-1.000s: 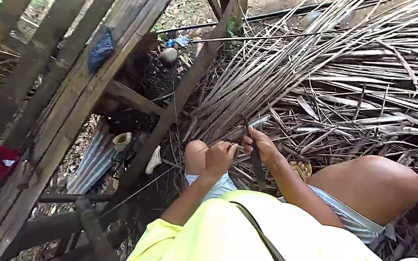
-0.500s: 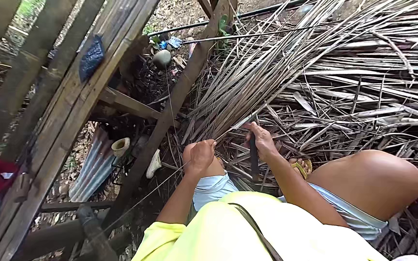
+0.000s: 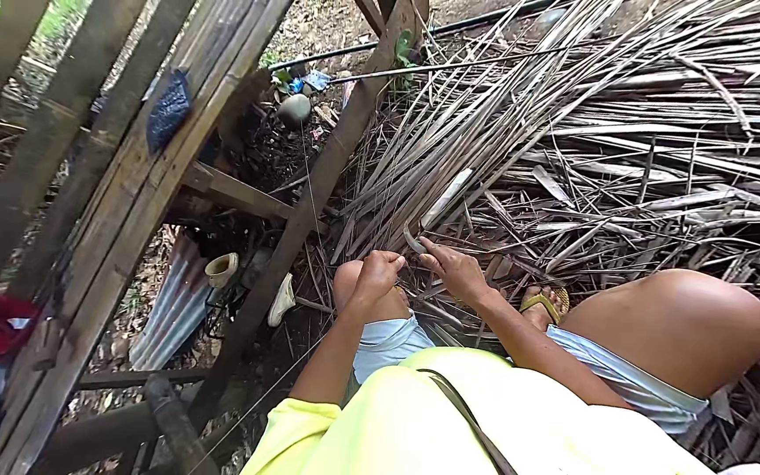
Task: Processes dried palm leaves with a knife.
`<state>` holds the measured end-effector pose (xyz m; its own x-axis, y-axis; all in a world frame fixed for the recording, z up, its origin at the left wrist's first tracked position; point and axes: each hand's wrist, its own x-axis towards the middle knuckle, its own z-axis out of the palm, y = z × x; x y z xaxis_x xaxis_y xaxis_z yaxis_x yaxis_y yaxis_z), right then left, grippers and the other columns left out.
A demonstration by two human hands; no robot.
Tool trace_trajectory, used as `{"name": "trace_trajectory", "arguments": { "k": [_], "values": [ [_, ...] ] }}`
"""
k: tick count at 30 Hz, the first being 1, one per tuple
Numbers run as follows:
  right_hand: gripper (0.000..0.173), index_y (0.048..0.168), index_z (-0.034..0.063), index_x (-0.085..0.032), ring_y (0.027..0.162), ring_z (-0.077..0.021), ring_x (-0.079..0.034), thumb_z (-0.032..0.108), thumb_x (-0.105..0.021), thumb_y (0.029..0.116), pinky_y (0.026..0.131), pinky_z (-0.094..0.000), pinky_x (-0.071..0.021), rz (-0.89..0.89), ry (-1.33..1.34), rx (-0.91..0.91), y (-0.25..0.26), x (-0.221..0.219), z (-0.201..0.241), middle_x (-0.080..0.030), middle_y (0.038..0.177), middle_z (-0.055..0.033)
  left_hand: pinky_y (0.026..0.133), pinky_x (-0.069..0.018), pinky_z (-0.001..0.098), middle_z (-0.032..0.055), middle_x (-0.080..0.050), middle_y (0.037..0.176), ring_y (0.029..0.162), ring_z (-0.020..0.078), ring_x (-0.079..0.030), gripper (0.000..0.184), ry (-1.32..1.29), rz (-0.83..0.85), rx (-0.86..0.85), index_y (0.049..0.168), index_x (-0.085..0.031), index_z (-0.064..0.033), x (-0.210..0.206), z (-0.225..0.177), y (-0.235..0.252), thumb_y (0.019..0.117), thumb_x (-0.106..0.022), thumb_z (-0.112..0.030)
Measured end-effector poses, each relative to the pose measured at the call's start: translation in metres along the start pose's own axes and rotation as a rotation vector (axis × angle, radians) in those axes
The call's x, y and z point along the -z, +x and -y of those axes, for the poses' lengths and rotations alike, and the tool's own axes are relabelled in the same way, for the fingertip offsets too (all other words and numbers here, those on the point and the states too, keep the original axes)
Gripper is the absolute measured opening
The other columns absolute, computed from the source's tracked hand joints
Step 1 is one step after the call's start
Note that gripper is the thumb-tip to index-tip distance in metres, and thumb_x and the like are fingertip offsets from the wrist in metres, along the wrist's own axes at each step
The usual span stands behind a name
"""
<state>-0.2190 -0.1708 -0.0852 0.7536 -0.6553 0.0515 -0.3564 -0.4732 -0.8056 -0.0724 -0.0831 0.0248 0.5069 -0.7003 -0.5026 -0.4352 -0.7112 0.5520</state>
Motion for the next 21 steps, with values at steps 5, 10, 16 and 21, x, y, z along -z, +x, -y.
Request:
{"name": "trace_trajectory", "arguments": {
  "k": [5, 10, 16, 21],
  "values": [
    [0.048, 0.148, 0.0149, -0.057, 0.094, -0.0468, -0.07, 0.042, -0.042, 0.1105, 0.08, -0.0677, -0.0526, -0.057, -0.017, -0.08, 0.011, 0.012, -0.025, -0.072, 0.109, -0.0231, 0.052, -0.0345, 0.0219, -0.0013, -0.052, 0.064, 0.052, 0.0045, -0.039, 0.022, -0.122, 0.059, 0.013, 0.1, -0.075, -0.0031, 0.01, 0.013, -0.006, 0.1066, -0.058, -0.015],
    [0.049, 0.138, 0.0072, -0.063, 0.116, -0.0537, -0.061, 0.038, -0.035, 0.1122, 0.095, -0.0734, -0.0434, -0.249, 0.108, -0.59, 0.023, 0.051, -0.089, -0.066, 0.122, -0.0314, 0.065, -0.0458, 0.0311, 0.0039, -0.068, 0.088, 0.067, 0.011, -0.053, 0.019, 0.041, -0.039, 0.003, 0.094, -0.079, -0.0081, 0.031, 0.035, -0.016, 0.1033, -0.064, -0.014],
    [0.047, 0.136, 0.0072, -0.062, 0.083, -0.044, -0.064, 0.04, -0.04, 0.1115, 0.076, -0.0663, -0.0488, -0.14, 0.311, -0.436, 0.021, 0.049, -0.024, -0.066, 0.092, -0.0247, 0.069, -0.0488, 0.0465, 0.0074, -0.066, 0.077, 0.068, 0.021, -0.058, 0.026, 0.161, -0.168, 0.085, 0.098, -0.079, -0.0104, 0.023, 0.032, -0.002, 0.1058, -0.06, -0.027],
    [0.051, 0.155, 0.0226, -0.049, 0.092, -0.0422, -0.07, 0.043, -0.05, 0.1078, 0.083, -0.0672, -0.0513, 0.111, 0.24, -0.151, 0.013, 0.005, 0.011, -0.073, 0.106, -0.0206, 0.083, -0.0523, 0.0524, 0.0132, -0.073, 0.094, 0.088, 0.0279, -0.068, 0.026, 0.212, -0.142, 0.045, 0.105, -0.078, -0.0083, 0.002, -0.008, -0.006, 0.1072, -0.057, -0.024]
  ]
}}
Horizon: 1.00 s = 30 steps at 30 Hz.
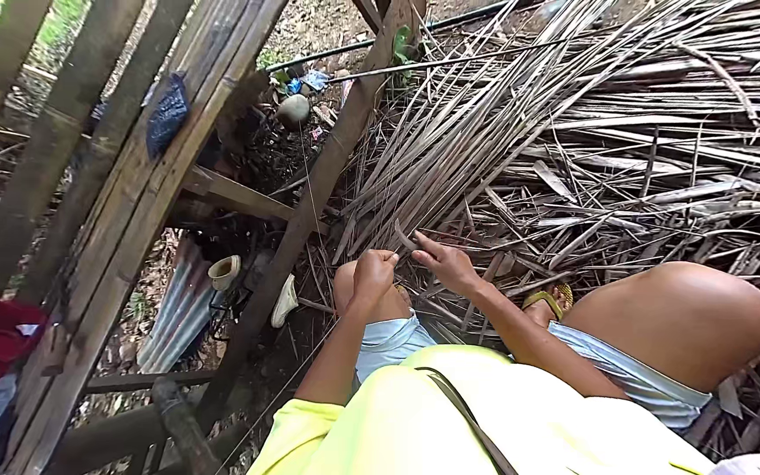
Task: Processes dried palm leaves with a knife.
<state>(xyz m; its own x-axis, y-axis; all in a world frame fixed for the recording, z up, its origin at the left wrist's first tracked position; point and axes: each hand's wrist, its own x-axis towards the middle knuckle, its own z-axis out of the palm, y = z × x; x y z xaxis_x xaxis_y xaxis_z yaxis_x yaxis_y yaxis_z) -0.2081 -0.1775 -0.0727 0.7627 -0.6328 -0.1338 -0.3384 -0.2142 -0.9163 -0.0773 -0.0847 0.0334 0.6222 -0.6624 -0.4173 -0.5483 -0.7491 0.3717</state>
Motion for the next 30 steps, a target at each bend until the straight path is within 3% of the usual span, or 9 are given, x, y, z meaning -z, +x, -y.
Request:
{"name": "trace_trajectory", "arguments": {
  "k": [3, 8, 12, 17, 20, 22, 25, 27, 30],
  "values": [
    [0.049, 0.153, 0.0249, -0.051, 0.105, -0.0423, -0.069, 0.045, -0.044, 0.1092, 0.09, -0.0674, -0.0493, -0.021, -0.051, -0.004, 0.001, 0.001, -0.007, -0.072, 0.119, -0.0183, 0.09, -0.0528, 0.0554, 0.015, -0.075, 0.101, 0.098, 0.0309, -0.07, 0.026, 0.009, 0.001, -0.057, 0.108, -0.078, -0.0064, -0.004, -0.001, -0.003, 0.1075, -0.057, -0.023],
    [0.048, 0.151, 0.023, -0.054, 0.103, -0.0458, -0.067, 0.045, -0.042, 0.1099, 0.089, -0.0713, -0.0461, -0.113, 0.045, -0.114, 0.011, 0.025, -0.029, -0.072, 0.115, -0.0217, 0.079, -0.0518, 0.0494, 0.0108, -0.072, 0.087, 0.081, 0.0244, -0.066, 0.026, 0.047, 0.004, -0.069, 0.103, -0.079, -0.009, 0.003, 0.004, -0.012, 0.1073, -0.058, -0.024],
    [0.046, 0.147, 0.0157, -0.058, 0.08, -0.0339, -0.061, 0.04, -0.043, 0.1109, 0.081, -0.0602, -0.0468, -0.238, 0.177, -0.269, 0.029, 0.05, -0.067, -0.067, 0.087, -0.0171, 0.076, -0.0514, 0.0441, 0.0086, -0.071, 0.084, 0.077, 0.0205, -0.064, 0.024, 0.029, 0.028, -0.128, 0.102, -0.08, -0.0091, 0.008, 0.014, -0.016, 0.1063, -0.06, -0.023],
    [0.047, 0.146, 0.0186, -0.06, 0.105, -0.0448, -0.065, 0.044, -0.04, 0.1108, 0.092, -0.0696, -0.0448, -0.402, 0.148, -0.44, 0.031, 0.06, -0.092, -0.07, 0.113, -0.0239, 0.079, -0.0522, 0.0458, 0.0094, -0.072, 0.085, 0.08, 0.0215, -0.065, 0.023, 0.006, 0.074, -0.144, 0.099, -0.079, -0.0077, 0.005, 0.011, -0.019, 0.1059, -0.06, -0.019],
    [0.048, 0.144, 0.012, -0.059, 0.1, -0.0438, -0.065, 0.041, -0.038, 0.1117, 0.089, -0.0663, -0.0464, -0.532, 0.21, -0.562, 0.026, 0.075, -0.103, -0.068, 0.11, -0.026, 0.076, -0.0515, 0.0421, 0.0084, -0.07, 0.086, 0.079, 0.019, -0.063, 0.024, -0.024, 0.04, -0.127, 0.095, -0.078, -0.0067, 0.011, 0.025, -0.015, 0.1056, -0.06, -0.019],
    [0.045, 0.143, 0.0082, -0.058, 0.071, -0.0312, -0.059, 0.036, -0.041, 0.1118, 0.073, -0.0549, -0.0493, -0.455, 0.296, -0.4, 0.026, 0.067, -0.078, -0.064, 0.085, -0.0182, 0.06, -0.0441, 0.0321, 0.0033, -0.059, 0.07, 0.059, 0.0117, -0.05, 0.026, -0.12, 0.051, -0.061, 0.097, -0.076, -0.0054, 0.01, 0.033, -0.004, 0.1075, -0.057, -0.02],
    [0.038, 0.142, 0.007, -0.058, 0.052, -0.0109, -0.049, 0.026, -0.045, 0.1107, 0.053, -0.03, -0.0467, -0.242, 0.501, -0.094, 0.014, 0.037, -0.031, -0.056, 0.069, -0.0034, 0.051, -0.0374, 0.0236, 0.0, -0.051, 0.061, 0.05, 0.0069, -0.04, 0.026, -0.329, 0.122, 0.018, 0.104, -0.073, -0.0024, 0.003, 0.03, 0.006, 0.1092, -0.053, -0.019],
    [0.037, 0.143, 0.0131, -0.057, 0.049, -0.0121, -0.044, 0.027, -0.047, 0.1103, 0.047, -0.0282, -0.0412, -0.09, 0.553, -0.036, -0.004, 0.019, -0.009, -0.052, 0.066, -0.005, 0.047, -0.0331, 0.0207, -0.0009, -0.049, 0.059, 0.048, 0.0053, -0.038, 0.025, -0.434, 0.142, 0.029, 0.103, -0.073, -0.0012, -0.003, 0.026, 0.009, 0.1086, -0.054, -0.017],
    [0.049, 0.156, 0.0151, -0.045, 0.056, -0.0137, -0.05, 0.021, -0.054, 0.1078, 0.055, -0.0319, -0.047, 0.107, 0.501, -0.034, -0.002, 0.004, -0.005, -0.059, 0.074, -0.0078, 0.046, -0.0321, 0.0191, -0.0016, -0.046, 0.058, 0.047, 0.0042, -0.037, 0.026, -0.463, 0.18, 0.054, 0.102, -0.072, 0.0001, -0.005, 0.015, 0.009, 0.1091, -0.052, -0.016]
  ]
}}
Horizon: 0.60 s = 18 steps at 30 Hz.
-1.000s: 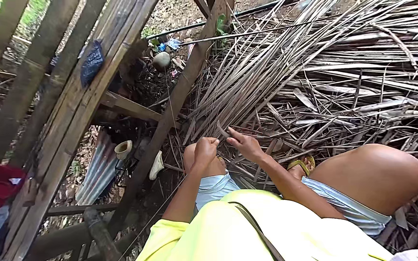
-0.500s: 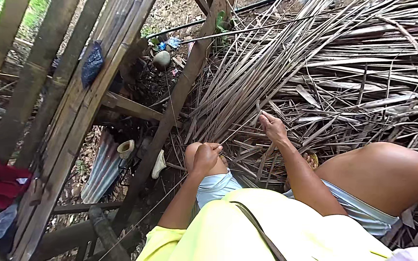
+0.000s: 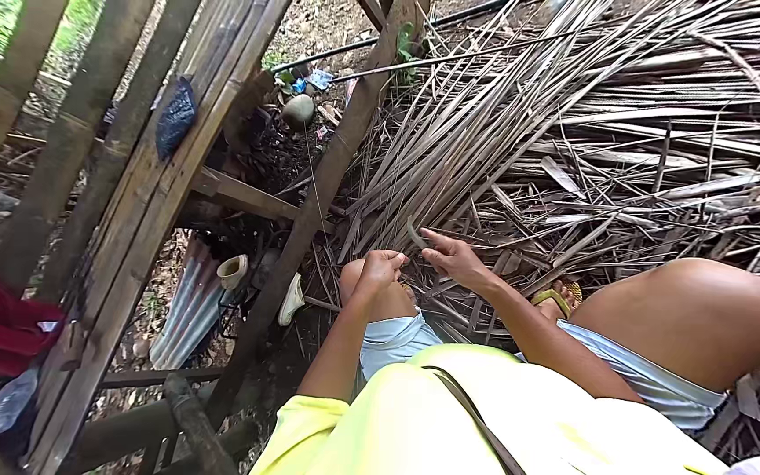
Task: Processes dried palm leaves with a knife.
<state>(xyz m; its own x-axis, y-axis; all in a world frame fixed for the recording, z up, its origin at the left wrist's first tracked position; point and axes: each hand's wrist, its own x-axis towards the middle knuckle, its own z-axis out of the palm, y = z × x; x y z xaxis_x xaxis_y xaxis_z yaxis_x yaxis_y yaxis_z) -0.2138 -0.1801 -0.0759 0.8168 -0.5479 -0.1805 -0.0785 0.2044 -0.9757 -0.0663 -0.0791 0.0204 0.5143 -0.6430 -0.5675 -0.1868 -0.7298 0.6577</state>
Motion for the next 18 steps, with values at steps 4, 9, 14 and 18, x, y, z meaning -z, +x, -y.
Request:
{"name": "trace_trajectory", "arguments": {
  "k": [4, 9, 14, 18],
  "values": [
    [0.053, 0.157, 0.0187, -0.043, 0.057, -0.0121, -0.049, 0.022, -0.057, 0.1065, 0.059, -0.0308, -0.0464, 0.072, -0.039, -0.023, 0.004, -0.008, -0.01, -0.059, 0.073, -0.0067, 0.044, -0.0302, 0.0182, -0.002, -0.044, 0.057, 0.046, 0.0036, -0.037, 0.025, -0.05, 0.041, 0.036, 0.098, -0.069, 0.0004, -0.001, -0.001, 0.003, 0.1089, -0.052, -0.015],
    [0.045, 0.152, 0.0263, -0.053, 0.058, -0.0148, -0.049, 0.029, -0.057, 0.1067, 0.06, -0.0364, -0.047, 0.024, -0.127, 0.012, 0.002, 0.003, -0.011, -0.062, 0.077, -0.0074, 0.04, -0.0252, 0.0162, -0.0039, -0.044, 0.056, 0.042, 0.001, -0.033, 0.027, -0.151, 0.139, 0.11, 0.107, -0.071, -0.0016, 0.007, 0.004, 0.0, 0.1095, -0.051, -0.019],
    [0.042, 0.148, 0.0205, -0.058, 0.05, -0.0104, -0.042, 0.023, -0.058, 0.1059, 0.049, -0.0287, -0.0395, -0.073, -0.042, 0.056, -0.001, 0.024, -0.008, -0.059, 0.071, -0.0047, 0.041, -0.0243, 0.0161, -0.0042, -0.044, 0.055, 0.042, 0.0003, -0.032, 0.028, -0.115, 0.191, 0.09, 0.102, -0.074, -0.0011, 0.02, 0.01, -0.011, 0.1089, -0.051, -0.016],
    [0.04, 0.145, 0.0171, -0.06, 0.046, -0.0088, -0.038, 0.023, -0.057, 0.1063, 0.045, -0.0252, -0.0346, -0.197, 0.015, 0.037, 0.003, 0.049, -0.016, -0.053, 0.064, -0.0035, 0.041, -0.026, 0.0153, -0.0035, -0.047, 0.054, 0.042, 0.0003, -0.034, 0.025, -0.088, 0.21, 0.07, 0.1, -0.076, 0.0004, 0.031, 0.017, -0.015, 0.1068, -0.053, -0.01]
  ]
}}
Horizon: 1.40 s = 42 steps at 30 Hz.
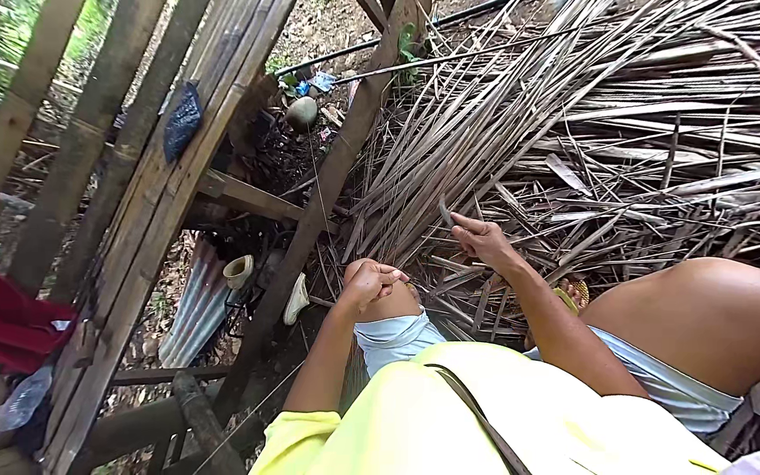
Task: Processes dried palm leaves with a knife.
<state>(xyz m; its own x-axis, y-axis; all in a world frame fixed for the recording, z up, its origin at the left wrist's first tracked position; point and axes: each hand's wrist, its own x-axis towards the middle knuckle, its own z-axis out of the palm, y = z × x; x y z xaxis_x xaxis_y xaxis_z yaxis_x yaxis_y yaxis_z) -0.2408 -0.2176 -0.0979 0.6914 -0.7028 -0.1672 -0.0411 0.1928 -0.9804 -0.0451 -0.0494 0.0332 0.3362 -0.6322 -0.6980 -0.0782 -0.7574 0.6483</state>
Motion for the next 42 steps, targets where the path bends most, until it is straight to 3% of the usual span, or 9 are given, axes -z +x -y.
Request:
{"name": "trace_trajectory", "arguments": {
  "k": [3, 8, 12, 17, 32, 35, 37, 40, 42],
  "values": [
    [0.04, 0.145, 0.0062, -0.056, 0.051, -0.0043, -0.043, 0.017, -0.056, 0.1063, 0.049, -0.0233, -0.039, -0.138, 0.049, -0.031, 0.024, 0.023, -0.01, -0.059, 0.071, 0.0, 0.041, -0.0259, 0.0149, -0.0061, -0.044, 0.054, 0.043, -0.0009, -0.033, 0.025, 0.03, 0.034, 0.0, 0.101, -0.075, 0.0009, 0.007, 0.005, -0.005, 0.1065, -0.052, -0.008],
    [0.043, 0.15, 0.0085, -0.05, 0.049, -0.0062, -0.041, 0.021, -0.05, 0.1095, 0.047, -0.0245, -0.0386, -0.398, 0.11, -0.124, 0.025, 0.035, -0.009, -0.051, 0.069, 0.0011, 0.043, -0.029, 0.0154, -0.0055, -0.046, 0.055, 0.044, -0.0002, -0.036, 0.025, 0.079, -0.066, 0.03, 0.097, -0.075, 0.0012, 0.008, 0.007, -0.011, 0.1063, -0.053, -0.006],
    [0.043, 0.15, 0.0151, -0.051, 0.048, -0.0126, -0.042, 0.027, -0.05, 0.1092, 0.046, -0.03, -0.041, -0.026, 0.019, -0.075, -0.01, -0.016, 0.016, -0.053, 0.068, -0.0054, 0.054, -0.0441, 0.0242, 0.0009, -0.061, 0.067, 0.053, 0.0069, -0.049, 0.021, 0.26, -0.319, -0.038, 0.093, -0.078, -0.0057, -0.004, 0.013, 0.01, 0.1038, -0.062, -0.015],
    [0.051, 0.156, 0.0119, -0.043, 0.051, -0.0088, -0.046, 0.018, -0.056, 0.1067, 0.05, -0.0252, -0.0423, 0.25, 0.084, -0.124, -0.008, -0.054, 0.008, -0.058, 0.071, -0.0058, 0.053, -0.0402, 0.0242, -0.0008, -0.054, 0.06, 0.051, 0.0067, -0.045, 0.024, 0.356, -0.304, -0.054, 0.1, -0.077, -0.0063, -0.026, -0.005, 0.014, 0.1062, -0.06, -0.021],
    [0.041, 0.146, 0.0189, -0.056, 0.044, -0.0068, -0.04, 0.032, -0.054, 0.1077, 0.042, -0.0232, -0.0381, -0.231, 0.148, -0.141, 0.012, 0.021, -0.016, -0.049, 0.062, 0.0024, 0.049, -0.0364, 0.0245, 0.0008, -0.052, 0.058, 0.047, 0.0066, -0.041, 0.026, 0.338, -0.152, -0.105, 0.093, -0.076, -0.0037, -0.008, 0.0, -0.023, 0.1063, -0.058, -0.016],
    [0.042, 0.147, 0.0159, -0.05, 0.053, -0.0078, -0.047, 0.035, -0.048, 0.11, 0.049, -0.0259, -0.0465, -0.496, 0.199, -0.23, 0.021, 0.042, -0.023, -0.052, 0.078, 0.001, 0.06, -0.047, 0.0399, 0.0091, -0.061, 0.07, 0.062, 0.0205, -0.055, 0.028, 0.604, -0.275, -0.077, 0.09, -0.075, -0.0054, 0.005, -0.005, -0.044, 0.1065, -0.059, -0.022],
    [0.043, 0.15, 0.0171, -0.047, 0.053, -0.0091, -0.048, 0.035, -0.047, 0.1107, 0.05, -0.0268, -0.047, -0.587, 0.2, -0.275, 0.023, 0.045, -0.021, -0.052, 0.082, -0.0006, 0.083, -0.0547, 0.062, 0.0195, -0.074, 0.102, 0.097, 0.0388, -0.071, 0.026, 0.841, -0.435, 0.001, 0.111, -0.077, -0.0072, 0.014, -0.018, -0.062, 0.1065, -0.056, -0.021],
    [0.044, 0.151, 0.0115, -0.048, 0.045, -0.009, -0.047, 0.028, -0.048, 0.1107, 0.043, -0.0258, -0.0446, -0.491, 0.114, -0.239, 0.022, 0.026, -0.019, -0.053, 0.069, -0.0014, 0.091, -0.0514, 0.0612, 0.0205, -0.069, 0.122, 0.113, 0.0437, -0.065, 0.034, 1.114, -0.635, -0.01, 0.133, -0.07, -0.0093, 0.03, -0.042, -0.071, 0.1051, -0.05, -0.006],
    [0.044, 0.151, 0.0044, -0.047, 0.045, -0.0075, -0.045, 0.023, -0.047, 0.1109, 0.043, -0.0243, -0.0421, -0.386, 0.054, -0.206, 0.021, 0.009, -0.019, -0.052, 0.067, -0.0007, 0.095, -0.0462, 0.062, 0.0241, -0.069, 0.118, 0.113, 0.0463, -0.062, 0.027, 1.226, -0.741, -0.134, 0.118, -0.074, -0.0002, 0.047, -0.048, -0.062, 0.0992, -0.055, 0.002]
  ]
}}
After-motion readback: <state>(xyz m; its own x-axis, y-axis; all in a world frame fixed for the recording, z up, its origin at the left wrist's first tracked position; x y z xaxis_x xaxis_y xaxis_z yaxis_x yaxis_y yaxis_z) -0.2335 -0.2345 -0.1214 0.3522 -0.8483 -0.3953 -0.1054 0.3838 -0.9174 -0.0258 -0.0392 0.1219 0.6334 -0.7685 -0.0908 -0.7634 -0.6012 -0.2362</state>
